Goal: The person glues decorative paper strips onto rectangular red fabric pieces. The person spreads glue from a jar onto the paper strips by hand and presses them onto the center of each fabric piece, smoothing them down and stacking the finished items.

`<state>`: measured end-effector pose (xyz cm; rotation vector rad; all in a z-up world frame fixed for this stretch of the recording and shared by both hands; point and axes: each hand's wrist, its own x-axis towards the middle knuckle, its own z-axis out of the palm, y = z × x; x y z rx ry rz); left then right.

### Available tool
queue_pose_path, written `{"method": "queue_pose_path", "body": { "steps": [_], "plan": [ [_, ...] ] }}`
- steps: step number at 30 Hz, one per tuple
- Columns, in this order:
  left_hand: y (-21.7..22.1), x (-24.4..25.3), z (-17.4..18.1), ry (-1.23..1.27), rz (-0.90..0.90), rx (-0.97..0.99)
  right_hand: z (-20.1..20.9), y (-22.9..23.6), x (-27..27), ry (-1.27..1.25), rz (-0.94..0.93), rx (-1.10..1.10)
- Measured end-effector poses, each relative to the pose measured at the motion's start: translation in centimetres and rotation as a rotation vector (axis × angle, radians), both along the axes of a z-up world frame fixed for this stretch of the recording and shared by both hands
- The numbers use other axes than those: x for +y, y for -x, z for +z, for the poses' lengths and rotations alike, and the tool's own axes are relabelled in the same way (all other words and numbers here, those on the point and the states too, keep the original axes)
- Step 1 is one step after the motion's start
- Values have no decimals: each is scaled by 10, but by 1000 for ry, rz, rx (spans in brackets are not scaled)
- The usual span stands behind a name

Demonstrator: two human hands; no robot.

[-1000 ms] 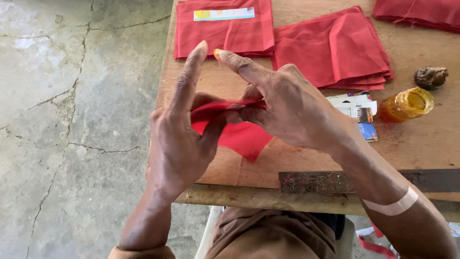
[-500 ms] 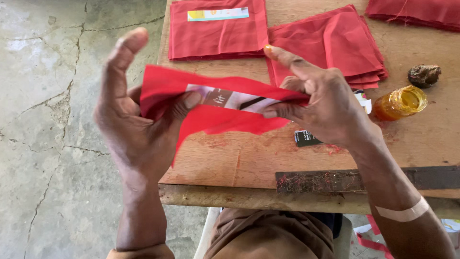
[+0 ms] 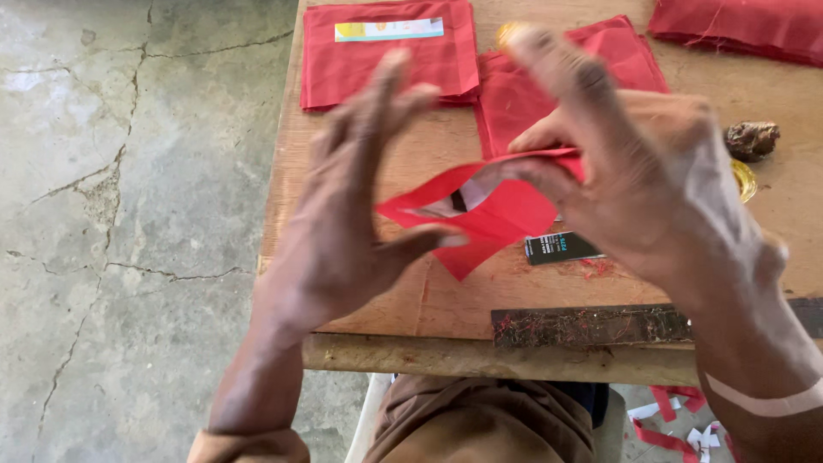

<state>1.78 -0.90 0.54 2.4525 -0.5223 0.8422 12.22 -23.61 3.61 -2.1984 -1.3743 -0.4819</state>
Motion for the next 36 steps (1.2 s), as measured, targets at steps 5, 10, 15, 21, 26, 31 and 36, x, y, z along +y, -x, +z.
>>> {"method": "queue_pose_path", "body": {
  "steps": [5, 10, 15, 21, 26, 31, 36],
  "plan": [
    [-28, -21, -1, 206, 1, 481, 7, 11, 3, -46, 11, 60],
    [-31, -14, -13, 168, -52, 296, 4, -2, -12, -192, 114, 185],
    [-24, -1, -28, 223, -3, 386, -6, -18, -33, -245, 54, 248],
    [-14, 14, -49, 294, 57, 518, -31, -33, -58, -81, -150, 594],
    [-24, 43, -69, 735, -37, 574, -44, -58, -53, -101, -76, 878],
    [-72, 85, -76, 946, 73, 437, -69, -107, -23, -320, 57, 688],
    [-159, 145, -75, 1037, 121, 380, -105, -189, 38, -681, 101, 934]
  ]
}}
